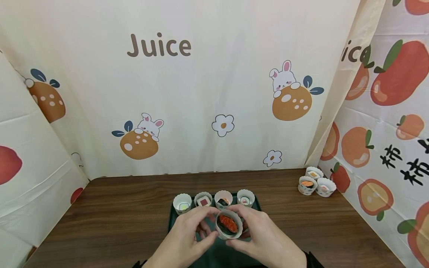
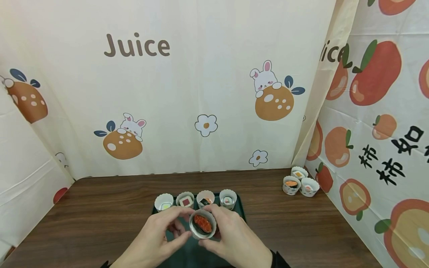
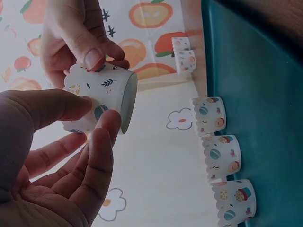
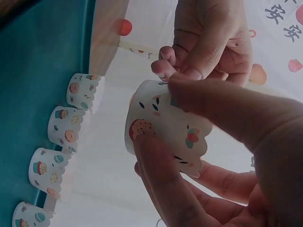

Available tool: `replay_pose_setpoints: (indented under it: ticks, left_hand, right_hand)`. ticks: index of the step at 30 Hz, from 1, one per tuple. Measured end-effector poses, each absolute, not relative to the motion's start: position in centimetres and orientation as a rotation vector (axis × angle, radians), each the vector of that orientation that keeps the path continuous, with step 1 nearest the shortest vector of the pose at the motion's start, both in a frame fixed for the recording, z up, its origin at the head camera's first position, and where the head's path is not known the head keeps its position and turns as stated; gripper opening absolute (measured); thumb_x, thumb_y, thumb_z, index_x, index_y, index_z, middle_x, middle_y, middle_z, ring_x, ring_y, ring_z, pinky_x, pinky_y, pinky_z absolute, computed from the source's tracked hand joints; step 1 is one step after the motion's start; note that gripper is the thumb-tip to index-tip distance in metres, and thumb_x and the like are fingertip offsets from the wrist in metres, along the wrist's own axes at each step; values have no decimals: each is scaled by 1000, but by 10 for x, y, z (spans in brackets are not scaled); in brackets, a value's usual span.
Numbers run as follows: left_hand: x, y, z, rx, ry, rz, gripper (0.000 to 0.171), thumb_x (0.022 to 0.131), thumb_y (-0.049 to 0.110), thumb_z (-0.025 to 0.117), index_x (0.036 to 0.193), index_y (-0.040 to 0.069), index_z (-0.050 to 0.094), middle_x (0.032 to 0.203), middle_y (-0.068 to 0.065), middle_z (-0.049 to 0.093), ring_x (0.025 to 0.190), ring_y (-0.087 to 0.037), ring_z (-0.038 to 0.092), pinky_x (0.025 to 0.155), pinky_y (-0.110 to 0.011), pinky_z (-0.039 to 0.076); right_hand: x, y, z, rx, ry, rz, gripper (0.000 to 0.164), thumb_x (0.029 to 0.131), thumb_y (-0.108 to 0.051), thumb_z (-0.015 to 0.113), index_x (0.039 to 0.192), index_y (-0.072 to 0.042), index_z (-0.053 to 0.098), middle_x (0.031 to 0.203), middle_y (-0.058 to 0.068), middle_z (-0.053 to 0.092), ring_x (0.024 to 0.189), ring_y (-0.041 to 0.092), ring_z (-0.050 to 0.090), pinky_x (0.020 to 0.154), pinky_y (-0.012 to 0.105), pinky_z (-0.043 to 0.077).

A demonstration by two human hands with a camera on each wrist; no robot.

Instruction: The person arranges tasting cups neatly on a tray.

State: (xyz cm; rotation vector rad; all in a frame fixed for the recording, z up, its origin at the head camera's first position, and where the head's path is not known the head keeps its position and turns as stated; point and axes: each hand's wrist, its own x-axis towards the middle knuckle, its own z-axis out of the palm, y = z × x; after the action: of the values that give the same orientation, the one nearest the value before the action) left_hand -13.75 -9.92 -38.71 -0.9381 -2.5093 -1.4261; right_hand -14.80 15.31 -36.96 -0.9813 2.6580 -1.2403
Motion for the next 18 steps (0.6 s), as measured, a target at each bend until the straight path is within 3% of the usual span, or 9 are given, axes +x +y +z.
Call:
replay_pose_setpoints:
  ticks: [6, 13, 18]
  left_hand:
    - [-137, -100, -387, -912, -2496, -1411, 34, 97, 7, 77, 129, 14, 69, 104, 2, 71, 79, 6, 62, 69, -21, 60]
    - [-137, -99, -386, -946, -2460, -1376, 41, 94, 0, 77, 132, 12, 70, 112, 0, 73, 83, 5, 64, 72, -20, 61]
    - [-136, -100, -385, -930, -2521, -1372, 49, 93, 4, 80, 140, 13, 67, 120, -2, 73, 89, 3, 64, 76, -20, 61]
  right_hand:
    - [-151, 154, -369, -999, 2628, -1254, 62, 91, -21, 88, 146, -15, 59, 131, 3, 73, 100, 4, 72, 79, 21, 62]
    - [-152, 154, -367, -971, 2636, -1265, 63, 91, -17, 88, 147, -9, 60, 126, 6, 74, 91, -1, 70, 79, 23, 63]
    - [-152, 155, -368, -989, 2657, -1274, 56, 92, -16, 86, 143, -10, 63, 123, 4, 75, 90, -2, 69, 79, 27, 64]
